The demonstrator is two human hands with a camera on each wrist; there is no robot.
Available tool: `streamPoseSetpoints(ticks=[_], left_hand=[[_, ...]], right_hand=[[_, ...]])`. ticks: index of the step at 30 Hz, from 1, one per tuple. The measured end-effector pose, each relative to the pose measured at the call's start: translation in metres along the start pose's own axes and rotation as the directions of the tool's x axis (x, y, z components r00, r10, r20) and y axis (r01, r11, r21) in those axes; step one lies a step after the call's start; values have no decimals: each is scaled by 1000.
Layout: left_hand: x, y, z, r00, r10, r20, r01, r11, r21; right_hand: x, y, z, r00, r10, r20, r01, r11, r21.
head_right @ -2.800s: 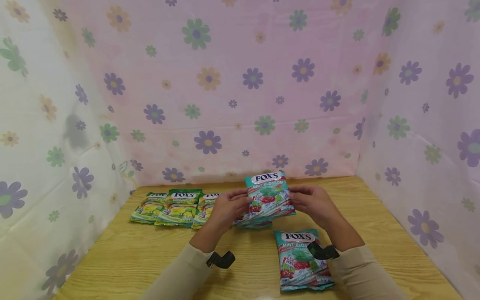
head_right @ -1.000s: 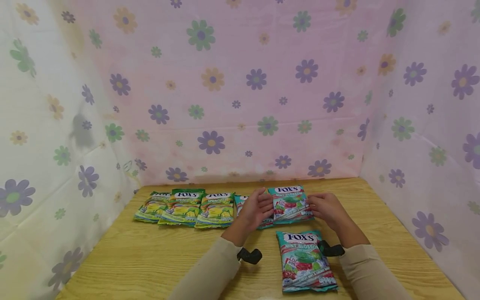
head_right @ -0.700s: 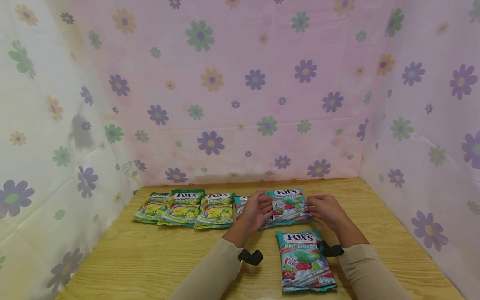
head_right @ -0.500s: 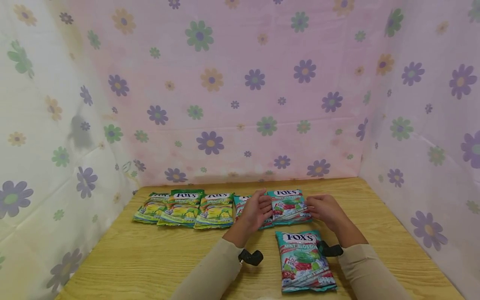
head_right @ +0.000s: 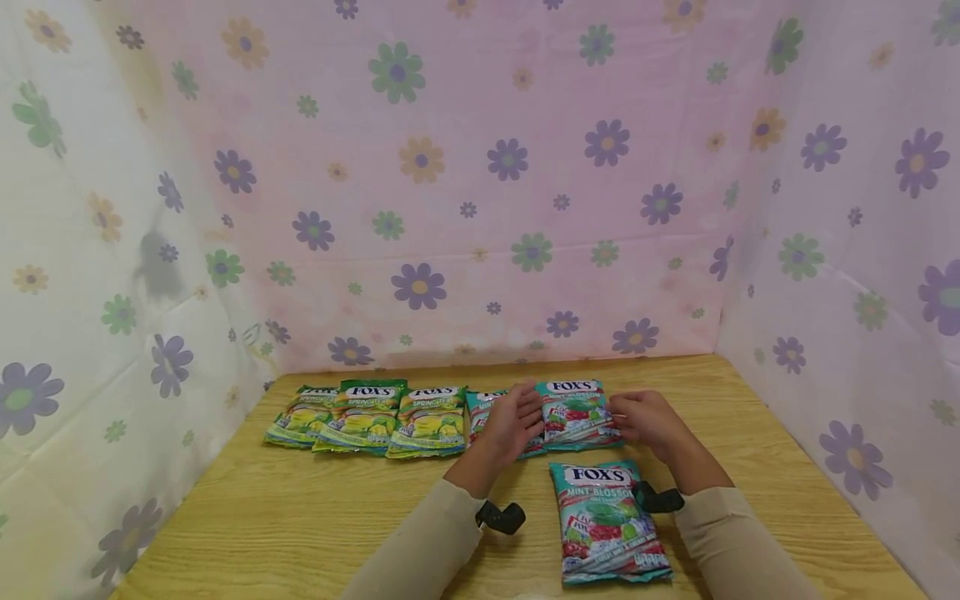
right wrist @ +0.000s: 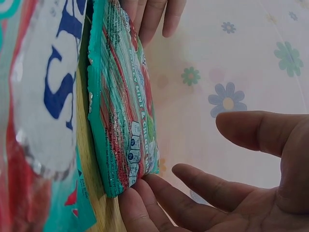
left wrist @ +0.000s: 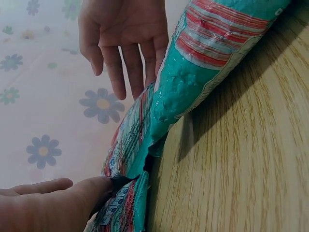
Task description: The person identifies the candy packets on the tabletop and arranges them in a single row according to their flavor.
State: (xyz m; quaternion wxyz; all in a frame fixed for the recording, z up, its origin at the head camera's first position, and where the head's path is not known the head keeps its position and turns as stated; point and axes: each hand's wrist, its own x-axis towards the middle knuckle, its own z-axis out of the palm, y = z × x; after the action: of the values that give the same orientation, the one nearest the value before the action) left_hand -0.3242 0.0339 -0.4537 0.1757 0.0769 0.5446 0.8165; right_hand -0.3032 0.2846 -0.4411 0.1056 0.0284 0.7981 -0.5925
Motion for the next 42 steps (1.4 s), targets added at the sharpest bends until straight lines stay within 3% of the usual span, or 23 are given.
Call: streamPoseSetpoints(ticks=[11,24,32,42], left_hand=[[-9,4,0,1000,2,4,-2,1000,16],[-26,8,-3,996,-73,52,64,987,146],[-43,9,-4,990,-106,97,82,970,229],[-65,12,-7,982,-128,137,86,957,278]], right_hand=[[-5,-3,1,1000,13,5,-13,998,-62],[-19,5,-4,999,15,43,-10,994,-107],[-32,16,-19,995,73,62,-65,990,-127],[-53,18,-29,988,83,133,-64,988,-141]])
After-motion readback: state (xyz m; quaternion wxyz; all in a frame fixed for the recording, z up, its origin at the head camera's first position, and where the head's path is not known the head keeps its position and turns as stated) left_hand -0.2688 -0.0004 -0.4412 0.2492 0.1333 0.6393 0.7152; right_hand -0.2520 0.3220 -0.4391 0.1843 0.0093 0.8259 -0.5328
